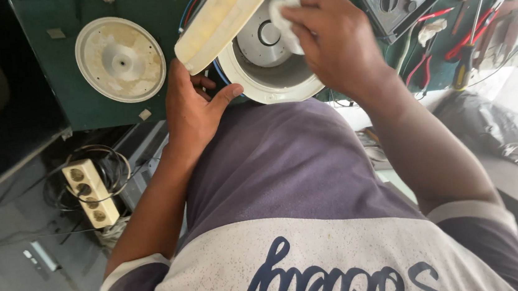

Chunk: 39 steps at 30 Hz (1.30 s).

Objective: Repairing and cleaning a rice cooker using a screwdriver and a cloth

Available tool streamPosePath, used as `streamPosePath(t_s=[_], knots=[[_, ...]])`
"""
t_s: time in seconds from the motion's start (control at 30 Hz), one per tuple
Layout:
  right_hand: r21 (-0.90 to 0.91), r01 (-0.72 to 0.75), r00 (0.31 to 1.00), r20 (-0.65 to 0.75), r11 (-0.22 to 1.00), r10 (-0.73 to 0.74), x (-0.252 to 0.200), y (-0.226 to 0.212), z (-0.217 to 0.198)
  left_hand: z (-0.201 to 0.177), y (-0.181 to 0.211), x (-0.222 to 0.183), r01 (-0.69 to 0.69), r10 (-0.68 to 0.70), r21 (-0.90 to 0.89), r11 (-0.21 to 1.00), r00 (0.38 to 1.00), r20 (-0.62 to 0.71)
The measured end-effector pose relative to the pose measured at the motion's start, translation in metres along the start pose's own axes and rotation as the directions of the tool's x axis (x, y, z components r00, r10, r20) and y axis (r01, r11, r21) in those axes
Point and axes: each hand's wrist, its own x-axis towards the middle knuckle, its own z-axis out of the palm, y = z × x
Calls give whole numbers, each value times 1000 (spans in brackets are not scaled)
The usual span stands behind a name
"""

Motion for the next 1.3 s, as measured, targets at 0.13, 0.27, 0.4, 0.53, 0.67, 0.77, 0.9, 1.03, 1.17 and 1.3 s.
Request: streamPosePath(t_s=[0.13, 0.27, 0.4, 0.53, 0.67, 0.77, 0.9, 1.03, 1.17, 1.3], knots=[[67, -477, 853, 277, 876, 443, 35, 11, 55, 0, -2, 1, -12, 12, -4, 1000, 1000, 10], [-226, -527, 678, 470, 819, 565, 44, 9, 81, -2, 0, 3, -7, 7, -15, 1000, 1000, 23], [-577, -50, 768, 499, 815, 401, 42, 22, 113, -2, -5, 2, 24, -24, 0, 1000, 999, 31], [-497, 139, 823, 538, 856, 179, 37, 28, 130, -3, -5, 5, 73, -73, -9, 997, 997, 23], [-558, 139, 865, 470, 818, 174, 33, 35, 128, -7, -6, 6, 21, -22, 19, 1000, 999, 45], [-616, 137, 899, 406, 776, 164, 34, 47, 118, -5, -4, 10, -9, 9, 15, 1000, 999, 35], [-621, -63, 910, 287, 781, 301, 34, 70, 108, -2, -7, 6, 12, -12, -1, 1000, 999, 34], [-497, 39, 899, 396, 867, 187, 21, 30, 86, -2, -6, 4, 0, 2, -55, 999, 999, 38], [-457, 56, 796, 558, 888, 237, 32, 8, 80, -4, -5, 4, 51, -49, -41, 998, 998, 33], [-623, -34, 767, 485, 782, 420, 42, 28, 81, -4, -3, 4, 23, -21, -34, 999, 998, 55]])
